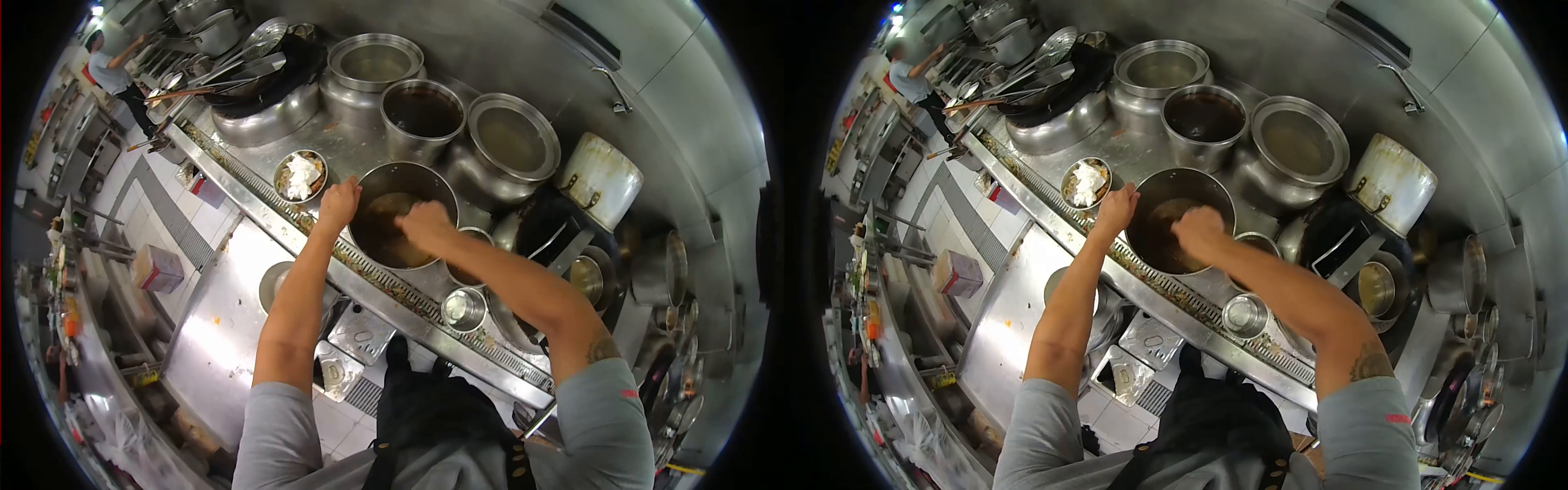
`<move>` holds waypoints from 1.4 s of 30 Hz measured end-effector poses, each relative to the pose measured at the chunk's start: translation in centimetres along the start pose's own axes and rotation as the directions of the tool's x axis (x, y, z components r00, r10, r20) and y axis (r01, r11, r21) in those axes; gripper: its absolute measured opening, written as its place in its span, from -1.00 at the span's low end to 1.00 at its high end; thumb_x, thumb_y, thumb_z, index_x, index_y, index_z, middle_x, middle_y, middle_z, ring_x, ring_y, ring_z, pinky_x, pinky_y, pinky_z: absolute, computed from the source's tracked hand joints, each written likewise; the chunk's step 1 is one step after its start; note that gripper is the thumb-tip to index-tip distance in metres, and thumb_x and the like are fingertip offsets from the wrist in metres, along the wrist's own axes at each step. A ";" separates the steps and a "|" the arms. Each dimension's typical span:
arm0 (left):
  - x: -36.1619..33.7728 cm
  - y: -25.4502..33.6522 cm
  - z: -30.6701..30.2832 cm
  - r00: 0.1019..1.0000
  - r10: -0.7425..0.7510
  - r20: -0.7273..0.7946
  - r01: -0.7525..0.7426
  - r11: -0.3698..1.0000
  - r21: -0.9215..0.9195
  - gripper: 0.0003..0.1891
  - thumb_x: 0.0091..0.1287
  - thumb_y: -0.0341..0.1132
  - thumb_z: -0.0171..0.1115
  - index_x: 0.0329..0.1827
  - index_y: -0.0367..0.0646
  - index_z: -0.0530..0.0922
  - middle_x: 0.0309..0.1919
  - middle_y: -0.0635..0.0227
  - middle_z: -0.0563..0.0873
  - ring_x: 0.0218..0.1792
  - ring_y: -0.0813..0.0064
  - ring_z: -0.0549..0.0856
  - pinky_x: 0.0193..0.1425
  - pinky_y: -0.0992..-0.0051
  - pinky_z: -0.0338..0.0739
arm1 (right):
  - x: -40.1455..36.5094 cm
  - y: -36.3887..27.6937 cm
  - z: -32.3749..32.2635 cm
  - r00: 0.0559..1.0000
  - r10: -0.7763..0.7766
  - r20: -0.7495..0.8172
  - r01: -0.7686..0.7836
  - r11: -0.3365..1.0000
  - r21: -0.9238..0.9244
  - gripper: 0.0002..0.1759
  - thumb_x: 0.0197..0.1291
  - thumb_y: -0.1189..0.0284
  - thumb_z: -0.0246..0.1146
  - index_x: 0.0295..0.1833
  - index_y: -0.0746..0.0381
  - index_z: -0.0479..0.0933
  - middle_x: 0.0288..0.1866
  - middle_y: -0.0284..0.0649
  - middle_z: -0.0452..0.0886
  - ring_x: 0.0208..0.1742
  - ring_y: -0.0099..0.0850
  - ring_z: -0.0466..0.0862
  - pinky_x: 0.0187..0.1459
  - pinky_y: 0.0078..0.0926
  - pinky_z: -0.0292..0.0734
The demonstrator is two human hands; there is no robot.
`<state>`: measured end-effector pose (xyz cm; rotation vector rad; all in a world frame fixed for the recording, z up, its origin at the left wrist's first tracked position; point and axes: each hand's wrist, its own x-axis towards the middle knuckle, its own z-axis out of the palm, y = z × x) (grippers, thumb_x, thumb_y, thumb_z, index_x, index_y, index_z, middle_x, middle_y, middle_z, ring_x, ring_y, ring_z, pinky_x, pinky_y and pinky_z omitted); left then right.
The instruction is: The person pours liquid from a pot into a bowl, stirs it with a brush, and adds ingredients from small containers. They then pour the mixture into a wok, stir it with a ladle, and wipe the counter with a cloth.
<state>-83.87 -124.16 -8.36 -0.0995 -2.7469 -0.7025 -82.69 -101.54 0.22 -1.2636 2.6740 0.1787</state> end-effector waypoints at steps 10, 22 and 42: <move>1.3 2.5 -2.3 0.993 0.091 -0.074 -0.094 0.995 -0.036 -0.87 0.32 -0.33 0.13 -0.25 -0.21 0.47 -0.50 -0.12 0.63 -0.37 -0.21 0.63 -0.28 -0.05 0.49 | -1.4 -0.6 0.5 0.938 -0.295 -0.183 0.274 0.953 -0.131 -0.75 0.18 0.36 0.14 -0.08 0.08 0.66 -0.30 -0.12 0.68 -0.26 -0.21 0.73 -0.33 -0.21 0.61; 2.1 4.4 -2.3 0.997 -0.012 -0.076 0.013 1.000 0.021 -0.88 0.35 -0.34 0.06 -0.19 -0.19 0.50 -0.46 -0.15 0.65 -0.37 -0.20 0.64 -0.27 -0.07 0.49 | -3.9 -0.7 0.5 1.000 -0.024 -0.015 0.027 0.985 0.172 -0.75 0.14 0.37 0.15 -0.17 0.23 0.67 -0.33 -0.09 0.70 -0.19 -0.16 0.72 -0.18 -0.21 0.64; -0.9 4.3 -2.1 0.996 -0.045 -0.072 0.043 0.999 -0.030 -0.88 0.30 -0.38 0.13 -0.23 -0.26 0.46 -0.47 -0.20 0.62 -0.33 -0.25 0.62 -0.25 -0.07 0.46 | -1.7 3.3 2.3 0.996 0.090 -0.005 -0.088 0.988 0.126 -0.74 0.17 0.34 0.14 -0.07 0.07 0.66 -0.32 -0.07 0.71 -0.19 -0.12 0.73 -0.21 -0.13 0.61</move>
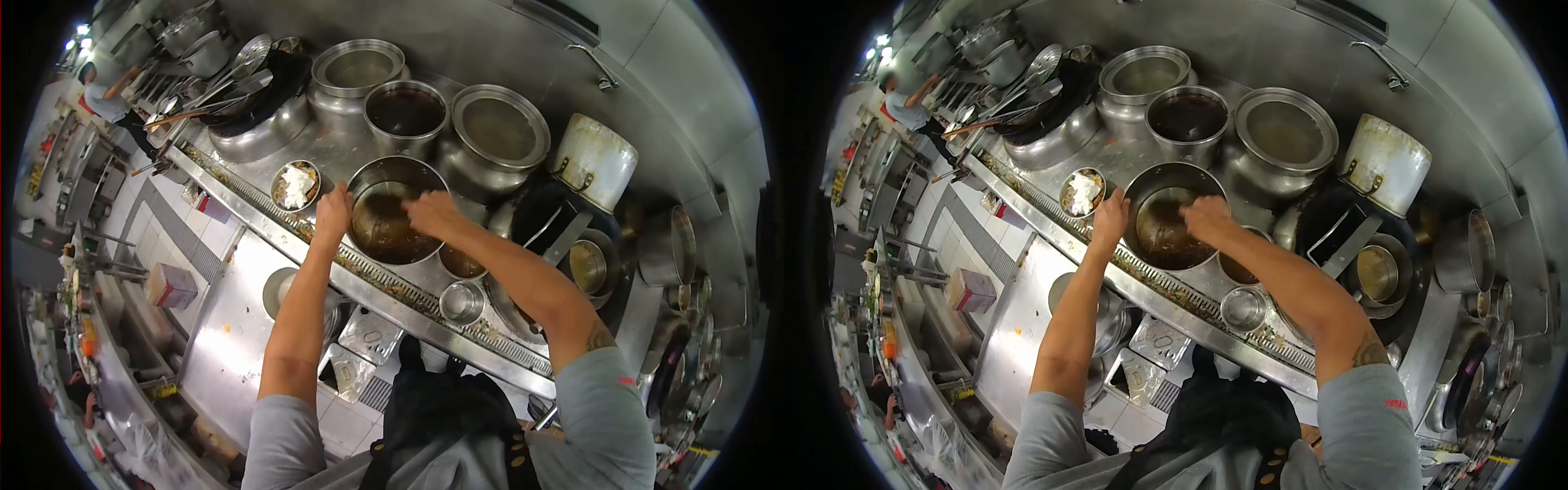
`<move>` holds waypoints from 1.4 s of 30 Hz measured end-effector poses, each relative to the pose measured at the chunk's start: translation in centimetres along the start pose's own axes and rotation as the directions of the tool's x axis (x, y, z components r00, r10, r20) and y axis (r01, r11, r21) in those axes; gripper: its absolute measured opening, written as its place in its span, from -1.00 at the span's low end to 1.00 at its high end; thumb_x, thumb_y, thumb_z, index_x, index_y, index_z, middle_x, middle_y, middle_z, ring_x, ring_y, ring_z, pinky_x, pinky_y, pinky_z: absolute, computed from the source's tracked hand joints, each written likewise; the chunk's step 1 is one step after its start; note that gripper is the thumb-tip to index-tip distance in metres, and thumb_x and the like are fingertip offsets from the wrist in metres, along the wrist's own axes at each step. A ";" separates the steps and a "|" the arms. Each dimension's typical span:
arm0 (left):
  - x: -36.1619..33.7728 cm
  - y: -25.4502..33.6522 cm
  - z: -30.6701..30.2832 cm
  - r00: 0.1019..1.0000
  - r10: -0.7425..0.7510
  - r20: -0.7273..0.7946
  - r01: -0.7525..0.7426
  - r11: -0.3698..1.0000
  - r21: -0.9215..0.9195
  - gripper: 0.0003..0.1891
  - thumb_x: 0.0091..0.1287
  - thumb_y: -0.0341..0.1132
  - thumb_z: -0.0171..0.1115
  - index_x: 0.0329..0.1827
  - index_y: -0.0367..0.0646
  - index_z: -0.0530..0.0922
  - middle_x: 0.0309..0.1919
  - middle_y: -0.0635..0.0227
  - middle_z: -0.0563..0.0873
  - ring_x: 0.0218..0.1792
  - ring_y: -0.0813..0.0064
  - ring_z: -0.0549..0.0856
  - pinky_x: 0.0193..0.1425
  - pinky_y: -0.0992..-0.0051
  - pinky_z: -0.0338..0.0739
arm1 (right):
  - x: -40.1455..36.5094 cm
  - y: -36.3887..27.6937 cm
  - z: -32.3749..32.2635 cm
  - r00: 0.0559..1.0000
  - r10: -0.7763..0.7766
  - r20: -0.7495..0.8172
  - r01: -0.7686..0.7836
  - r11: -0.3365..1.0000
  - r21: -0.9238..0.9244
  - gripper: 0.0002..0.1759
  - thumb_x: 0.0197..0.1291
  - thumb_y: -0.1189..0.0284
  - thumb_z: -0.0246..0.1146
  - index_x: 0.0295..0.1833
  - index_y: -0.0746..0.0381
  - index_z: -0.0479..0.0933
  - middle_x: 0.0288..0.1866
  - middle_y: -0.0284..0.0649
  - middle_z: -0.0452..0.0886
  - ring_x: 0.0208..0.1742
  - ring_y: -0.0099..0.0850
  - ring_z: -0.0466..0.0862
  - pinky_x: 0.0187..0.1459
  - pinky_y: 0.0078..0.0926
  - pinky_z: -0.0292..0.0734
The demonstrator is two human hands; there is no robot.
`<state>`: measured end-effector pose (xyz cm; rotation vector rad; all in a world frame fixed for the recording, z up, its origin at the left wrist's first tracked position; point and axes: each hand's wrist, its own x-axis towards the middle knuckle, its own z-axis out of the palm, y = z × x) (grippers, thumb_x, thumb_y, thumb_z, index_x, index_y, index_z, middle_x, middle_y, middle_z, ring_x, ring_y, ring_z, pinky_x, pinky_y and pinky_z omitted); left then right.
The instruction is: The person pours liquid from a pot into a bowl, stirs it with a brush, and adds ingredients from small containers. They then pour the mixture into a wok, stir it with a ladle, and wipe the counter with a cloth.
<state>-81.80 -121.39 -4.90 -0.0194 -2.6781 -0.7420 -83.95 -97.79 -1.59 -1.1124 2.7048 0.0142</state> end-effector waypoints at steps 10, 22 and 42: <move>2.2 -1.0 -1.1 0.985 0.154 0.075 -0.154 0.988 -0.005 -0.86 0.32 -0.33 0.16 -0.23 -0.23 0.47 -0.50 -0.13 0.62 -0.36 -0.20 0.62 -0.29 -0.06 0.46 | -2.3 -0.8 -1.4 0.841 -0.481 0.248 0.541 0.760 -0.359 -0.81 0.14 0.30 0.17 -0.23 -0.03 0.70 -0.37 -0.18 0.67 -0.30 -0.25 0.71 -0.35 -0.30 0.61; 1.9 0.5 -2.3 0.955 0.255 0.154 -0.248 0.966 -0.067 -0.86 0.33 -0.33 0.14 -0.22 -0.22 0.46 -0.44 -0.14 0.62 -0.31 -0.18 0.62 -0.27 -0.02 0.46 | -2.5 -3.6 0.4 0.851 -0.513 -0.114 0.465 0.836 -0.293 -0.80 0.05 0.31 0.22 -0.24 0.12 0.66 -0.42 -0.13 0.61 -0.37 -0.22 0.71 -0.44 -0.26 0.62; 1.1 -0.3 -2.4 0.991 0.088 0.096 -0.096 0.992 0.082 -0.86 0.32 -0.33 0.13 -0.17 -0.20 0.52 -0.48 -0.17 0.63 -0.34 -0.19 0.65 -0.24 -0.04 0.51 | -2.1 -2.7 -0.4 0.983 -0.104 -0.152 0.078 0.983 -0.166 -0.70 0.06 0.38 0.22 -0.10 0.25 0.63 -0.28 -0.03 0.64 -0.25 -0.18 0.72 -0.32 -0.27 0.62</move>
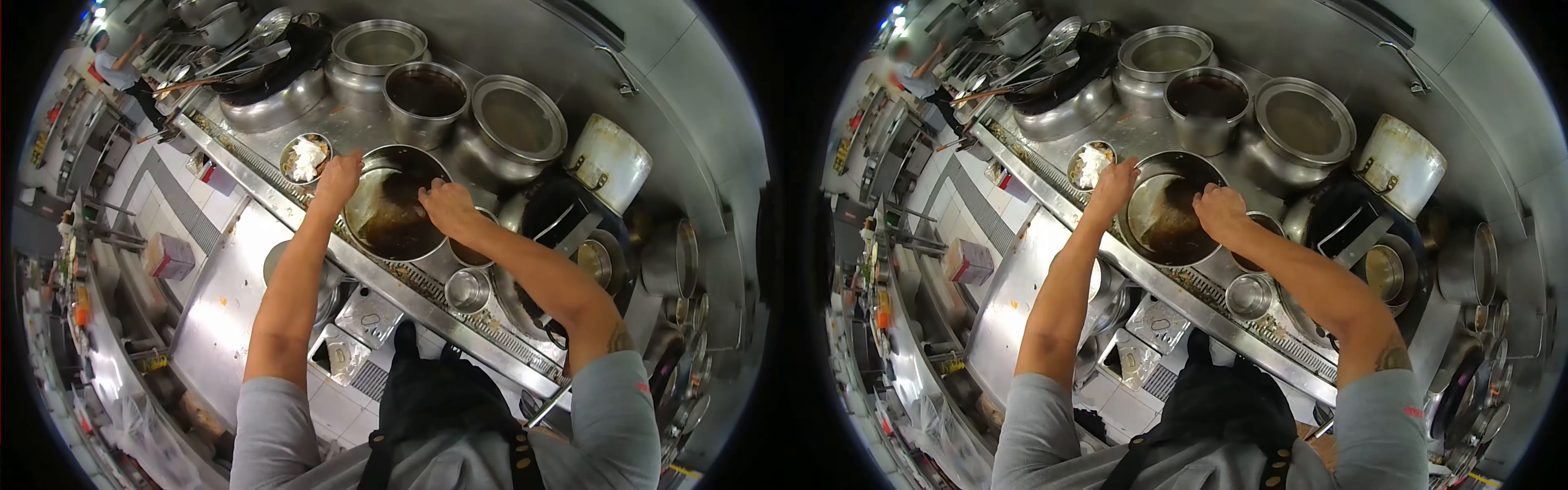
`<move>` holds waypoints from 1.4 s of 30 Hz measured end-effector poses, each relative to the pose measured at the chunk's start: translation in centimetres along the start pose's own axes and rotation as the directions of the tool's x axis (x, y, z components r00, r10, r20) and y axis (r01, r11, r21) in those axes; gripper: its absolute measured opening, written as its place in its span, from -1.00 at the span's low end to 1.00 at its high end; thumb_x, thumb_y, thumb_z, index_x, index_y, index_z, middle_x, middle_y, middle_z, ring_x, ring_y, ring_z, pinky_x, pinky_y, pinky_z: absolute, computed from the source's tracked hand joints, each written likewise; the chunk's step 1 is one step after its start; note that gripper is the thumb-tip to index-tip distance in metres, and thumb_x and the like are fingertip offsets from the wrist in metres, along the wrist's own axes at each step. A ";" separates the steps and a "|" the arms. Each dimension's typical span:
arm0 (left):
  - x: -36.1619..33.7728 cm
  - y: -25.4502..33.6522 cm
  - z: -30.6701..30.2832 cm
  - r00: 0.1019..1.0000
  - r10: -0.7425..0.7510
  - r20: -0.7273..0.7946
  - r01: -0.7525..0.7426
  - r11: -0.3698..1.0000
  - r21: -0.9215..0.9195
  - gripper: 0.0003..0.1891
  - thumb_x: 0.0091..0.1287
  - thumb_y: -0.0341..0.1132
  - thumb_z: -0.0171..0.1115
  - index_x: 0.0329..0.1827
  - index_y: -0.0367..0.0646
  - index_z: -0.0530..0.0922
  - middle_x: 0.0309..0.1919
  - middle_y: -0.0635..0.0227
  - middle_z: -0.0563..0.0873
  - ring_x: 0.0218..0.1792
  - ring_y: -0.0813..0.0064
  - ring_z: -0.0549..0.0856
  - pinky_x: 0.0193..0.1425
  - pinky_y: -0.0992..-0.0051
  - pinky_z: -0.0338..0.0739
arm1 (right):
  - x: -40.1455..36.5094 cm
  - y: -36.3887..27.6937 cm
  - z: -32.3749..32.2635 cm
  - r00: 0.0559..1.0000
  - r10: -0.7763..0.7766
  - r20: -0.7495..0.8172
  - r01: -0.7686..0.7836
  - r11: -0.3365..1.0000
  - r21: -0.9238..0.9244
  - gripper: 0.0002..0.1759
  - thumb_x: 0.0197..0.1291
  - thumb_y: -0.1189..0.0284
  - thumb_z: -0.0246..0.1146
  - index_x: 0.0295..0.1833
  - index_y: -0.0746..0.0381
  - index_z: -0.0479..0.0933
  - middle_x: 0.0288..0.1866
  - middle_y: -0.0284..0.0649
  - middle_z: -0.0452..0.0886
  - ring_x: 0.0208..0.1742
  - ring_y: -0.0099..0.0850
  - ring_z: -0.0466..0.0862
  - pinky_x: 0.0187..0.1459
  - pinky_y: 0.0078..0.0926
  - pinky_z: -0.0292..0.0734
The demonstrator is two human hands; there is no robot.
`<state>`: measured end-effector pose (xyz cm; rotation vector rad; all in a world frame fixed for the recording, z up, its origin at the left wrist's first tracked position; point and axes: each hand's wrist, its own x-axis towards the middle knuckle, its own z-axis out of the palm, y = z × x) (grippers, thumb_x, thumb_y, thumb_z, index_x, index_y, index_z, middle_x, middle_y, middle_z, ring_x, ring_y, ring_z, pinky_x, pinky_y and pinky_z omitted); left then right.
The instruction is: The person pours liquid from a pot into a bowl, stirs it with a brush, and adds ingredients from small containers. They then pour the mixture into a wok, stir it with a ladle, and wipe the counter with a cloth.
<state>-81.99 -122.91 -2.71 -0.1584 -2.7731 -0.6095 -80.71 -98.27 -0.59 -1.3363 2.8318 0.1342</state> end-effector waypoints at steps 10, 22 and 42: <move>-0.7 0.6 0.0 0.995 -0.001 -0.099 -0.009 0.995 -0.099 -0.85 0.33 -0.32 0.18 -0.27 -0.22 0.45 -0.53 -0.14 0.58 -0.37 -0.24 0.59 -0.32 -0.04 0.43 | -1.8 -2.4 -0.1 0.997 -0.080 -0.008 0.080 0.988 0.135 -0.77 0.16 0.41 0.14 -0.13 0.18 0.64 -0.29 0.01 0.61 -0.30 -0.13 0.71 -0.33 -0.21 0.60; 0.5 0.8 0.4 0.992 0.051 -0.112 -0.064 0.991 -0.119 -0.86 0.36 -0.31 0.12 -0.27 -0.18 0.43 -0.55 -0.15 0.58 -0.40 -0.24 0.59 -0.33 -0.09 0.41 | 1.4 -3.0 0.3 0.989 0.134 -0.059 -0.120 0.972 0.203 -0.76 0.15 0.42 0.14 -0.12 0.22 0.63 -0.25 0.04 0.64 -0.21 -0.13 0.72 -0.25 -0.18 0.63; -1.8 0.7 0.1 0.988 0.063 -0.141 -0.076 0.993 -0.093 -0.84 0.33 -0.37 0.15 -0.35 -0.26 0.42 -0.53 -0.12 0.59 -0.38 -0.18 0.61 -0.33 -0.02 0.42 | 1.4 -2.4 -0.1 0.701 -0.018 0.713 -0.693 0.215 0.688 -0.38 0.20 0.11 0.23 0.37 0.01 0.35 -0.06 -0.21 0.58 -0.39 -0.37 0.64 -0.50 -0.38 0.53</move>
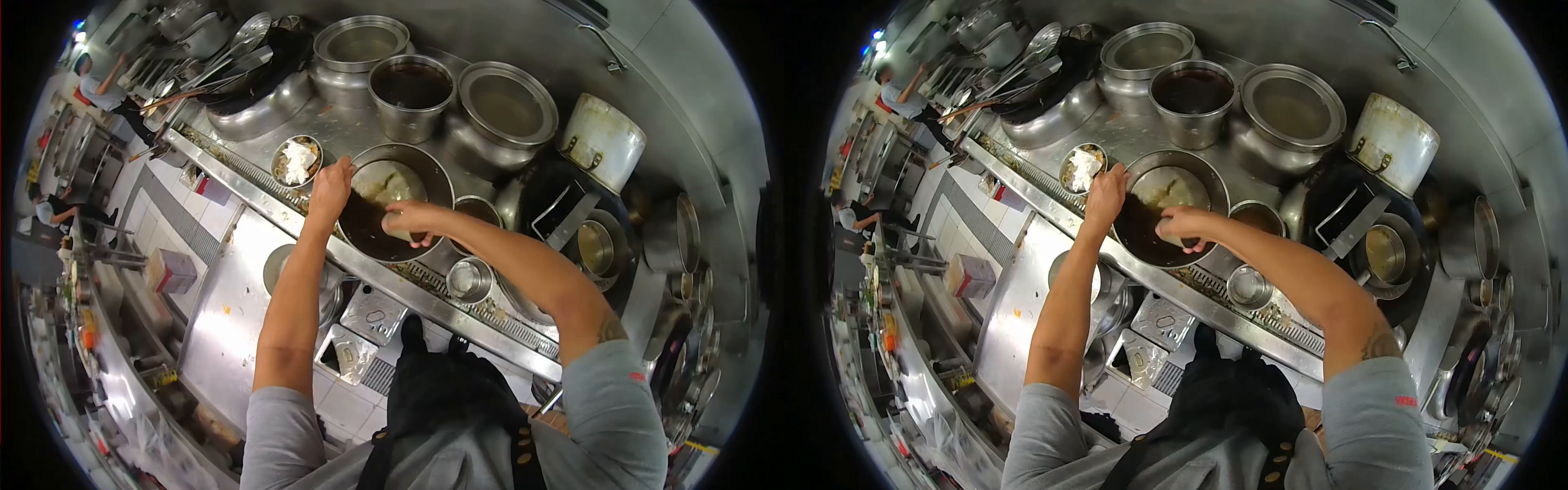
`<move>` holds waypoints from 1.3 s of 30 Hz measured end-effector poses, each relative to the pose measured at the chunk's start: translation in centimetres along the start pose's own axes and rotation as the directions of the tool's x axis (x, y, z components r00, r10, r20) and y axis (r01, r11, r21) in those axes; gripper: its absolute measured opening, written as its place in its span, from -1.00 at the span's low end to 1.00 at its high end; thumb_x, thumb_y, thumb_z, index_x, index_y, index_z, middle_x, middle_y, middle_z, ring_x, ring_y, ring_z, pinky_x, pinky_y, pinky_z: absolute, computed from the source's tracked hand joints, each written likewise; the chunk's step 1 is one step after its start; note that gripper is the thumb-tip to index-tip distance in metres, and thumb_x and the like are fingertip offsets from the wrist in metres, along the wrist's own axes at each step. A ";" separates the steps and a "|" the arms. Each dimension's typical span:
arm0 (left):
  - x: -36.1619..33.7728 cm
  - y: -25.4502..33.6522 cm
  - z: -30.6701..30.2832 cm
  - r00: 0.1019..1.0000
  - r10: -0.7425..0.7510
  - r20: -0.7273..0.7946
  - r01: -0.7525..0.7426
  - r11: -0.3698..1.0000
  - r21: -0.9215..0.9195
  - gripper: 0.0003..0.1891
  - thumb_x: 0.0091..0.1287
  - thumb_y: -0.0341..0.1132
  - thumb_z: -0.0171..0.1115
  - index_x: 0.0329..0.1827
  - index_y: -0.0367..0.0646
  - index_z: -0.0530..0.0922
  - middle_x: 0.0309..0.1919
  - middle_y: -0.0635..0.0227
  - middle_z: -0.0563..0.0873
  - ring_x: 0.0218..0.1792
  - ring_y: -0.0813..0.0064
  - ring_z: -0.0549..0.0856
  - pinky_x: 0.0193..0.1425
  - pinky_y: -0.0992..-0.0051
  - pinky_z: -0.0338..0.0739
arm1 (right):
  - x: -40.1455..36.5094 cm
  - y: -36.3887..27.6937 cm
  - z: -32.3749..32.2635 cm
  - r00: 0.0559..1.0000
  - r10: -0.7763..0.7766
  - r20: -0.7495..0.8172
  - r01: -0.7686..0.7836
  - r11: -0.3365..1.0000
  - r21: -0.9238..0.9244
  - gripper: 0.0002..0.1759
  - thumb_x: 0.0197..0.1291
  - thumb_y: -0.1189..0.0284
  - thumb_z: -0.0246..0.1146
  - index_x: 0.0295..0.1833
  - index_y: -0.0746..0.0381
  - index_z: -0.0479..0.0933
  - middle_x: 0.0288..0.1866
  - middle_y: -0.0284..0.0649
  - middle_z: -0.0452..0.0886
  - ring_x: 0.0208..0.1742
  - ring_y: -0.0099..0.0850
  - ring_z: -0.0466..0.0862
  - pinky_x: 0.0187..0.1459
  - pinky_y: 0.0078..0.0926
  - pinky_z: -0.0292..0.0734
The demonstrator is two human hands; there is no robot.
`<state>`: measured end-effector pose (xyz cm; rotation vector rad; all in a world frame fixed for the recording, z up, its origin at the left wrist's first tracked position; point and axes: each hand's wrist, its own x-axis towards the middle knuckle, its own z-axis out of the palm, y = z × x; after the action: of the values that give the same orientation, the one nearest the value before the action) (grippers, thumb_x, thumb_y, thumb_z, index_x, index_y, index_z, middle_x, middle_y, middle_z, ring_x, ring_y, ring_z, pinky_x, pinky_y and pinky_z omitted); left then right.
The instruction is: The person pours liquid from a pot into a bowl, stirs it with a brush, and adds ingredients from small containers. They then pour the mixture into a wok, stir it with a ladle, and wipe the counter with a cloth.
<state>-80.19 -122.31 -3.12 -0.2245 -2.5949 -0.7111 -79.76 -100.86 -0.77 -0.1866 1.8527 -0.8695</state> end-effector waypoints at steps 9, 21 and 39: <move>-0.8 -1.1 0.0 0.998 -0.051 0.042 0.051 0.999 0.003 -0.82 0.34 -0.32 0.17 -0.33 -0.25 0.42 -0.50 -0.11 0.60 -0.36 -0.19 0.60 -0.30 -0.03 0.43 | -0.3 -1.0 -0.7 0.795 -0.558 0.239 0.257 -0.047 -0.965 -0.60 0.05 0.37 0.26 0.08 -0.02 0.59 -0.10 -0.10 0.61 -0.16 -0.20 0.70 -0.22 -0.21 0.59; 0.0 0.4 0.3 0.993 -0.119 0.022 0.116 0.988 0.101 -0.85 0.33 -0.35 0.13 -0.32 -0.27 0.50 -0.49 -0.12 0.63 -0.37 -0.18 0.63 -0.29 -0.03 0.46 | -3.0 1.6 0.8 0.781 -0.622 -0.056 0.116 0.233 -0.965 -0.76 0.14 0.37 0.14 -0.21 0.14 0.70 -0.24 -0.16 0.72 -0.15 -0.21 0.73 -0.33 -0.24 0.66; 0.4 1.3 0.8 0.998 -0.053 0.016 0.052 0.997 0.060 -0.87 0.33 -0.33 0.13 -0.24 -0.21 0.50 -0.49 -0.12 0.64 -0.37 -0.19 0.63 -0.29 -0.06 0.46 | -1.8 1.3 -1.6 0.799 -0.501 -0.333 0.072 0.630 -0.773 -0.45 0.06 0.06 0.33 0.21 -0.11 0.53 0.05 -0.12 0.64 0.05 -0.16 0.66 -0.01 -0.17 0.57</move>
<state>-80.47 -120.78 -3.01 -0.1452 -2.6433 -0.6521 -80.04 -98.29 0.08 -0.8713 2.6929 -0.3250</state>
